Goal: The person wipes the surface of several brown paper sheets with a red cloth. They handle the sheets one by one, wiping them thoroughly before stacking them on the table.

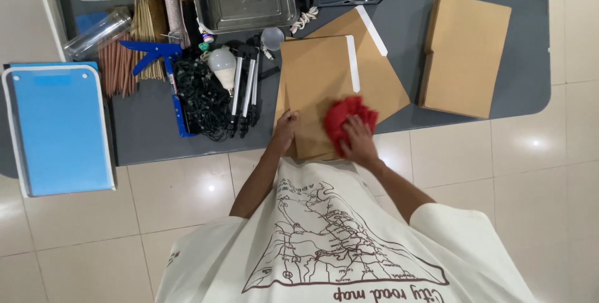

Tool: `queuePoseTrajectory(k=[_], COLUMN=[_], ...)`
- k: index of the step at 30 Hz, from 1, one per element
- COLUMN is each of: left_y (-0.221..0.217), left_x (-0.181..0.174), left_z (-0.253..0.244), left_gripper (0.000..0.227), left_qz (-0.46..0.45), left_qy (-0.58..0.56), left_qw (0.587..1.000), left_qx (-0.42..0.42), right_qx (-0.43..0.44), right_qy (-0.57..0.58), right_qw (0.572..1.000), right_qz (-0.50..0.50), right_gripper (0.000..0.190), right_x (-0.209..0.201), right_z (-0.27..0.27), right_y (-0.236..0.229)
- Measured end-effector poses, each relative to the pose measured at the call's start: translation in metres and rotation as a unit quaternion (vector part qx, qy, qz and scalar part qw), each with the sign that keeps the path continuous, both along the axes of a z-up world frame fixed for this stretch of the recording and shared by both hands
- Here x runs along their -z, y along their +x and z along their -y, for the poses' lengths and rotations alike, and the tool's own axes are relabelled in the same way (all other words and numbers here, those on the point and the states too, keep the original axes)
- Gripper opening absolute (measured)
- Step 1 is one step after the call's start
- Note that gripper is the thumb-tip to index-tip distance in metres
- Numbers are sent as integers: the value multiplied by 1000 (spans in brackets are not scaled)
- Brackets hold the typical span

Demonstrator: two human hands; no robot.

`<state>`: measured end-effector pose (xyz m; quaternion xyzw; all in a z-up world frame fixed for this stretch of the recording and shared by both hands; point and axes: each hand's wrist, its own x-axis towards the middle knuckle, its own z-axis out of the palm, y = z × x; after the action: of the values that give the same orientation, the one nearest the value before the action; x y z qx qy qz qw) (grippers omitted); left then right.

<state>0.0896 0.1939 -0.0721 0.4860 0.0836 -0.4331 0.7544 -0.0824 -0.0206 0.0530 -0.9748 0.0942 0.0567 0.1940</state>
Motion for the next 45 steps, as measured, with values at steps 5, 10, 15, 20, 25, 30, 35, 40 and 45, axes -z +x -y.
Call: queuePoseTrajectory(k=[5, 10, 15, 20, 25, 30, 35, 40, 45], left_y=[0, 6, 4, 0, 0, 0, -7, -10, 8], left_x=[-18, -13, -30, -18, -40, -58, -14, -4, -43], left_z=[1, 2, -2, -7, -6, -6, -9, -20, -18], left_gripper=[39, 41, 41, 38, 34, 44, 46, 61, 62], left_qz=[7, -22, -67, -8, 20, -7, -2, 93, 86], left_qy=[3, -22, 67, -40, -3, -8, 5, -63, 42], left_qw=[1000, 1000, 995, 999, 999, 999, 999, 990, 971], left_qx=[-1, 5, 18, 6, 27, 50, 33, 87, 217], right_qx=[221, 181, -8, -41, 170, 72, -54, -50, 216], right_qy=[15, -15, 82, -5, -1, -24, 47, 59, 6], right_qw=[975, 982, 993, 998, 985, 995, 997, 997, 976], right_qz=[-12, -57, -81, -51, -36, -59, 12, 27, -6], right_gripper=[86, 71, 68, 69, 70, 65, 64, 62, 69], right_x=[-16, -10, -27, 20, 24, 28, 30, 25, 55], right_z=[7, -40, -80, -10, 18, -30, -78, -29, 44], right_y=[73, 103, 62, 28, 84, 130, 91, 60, 60])
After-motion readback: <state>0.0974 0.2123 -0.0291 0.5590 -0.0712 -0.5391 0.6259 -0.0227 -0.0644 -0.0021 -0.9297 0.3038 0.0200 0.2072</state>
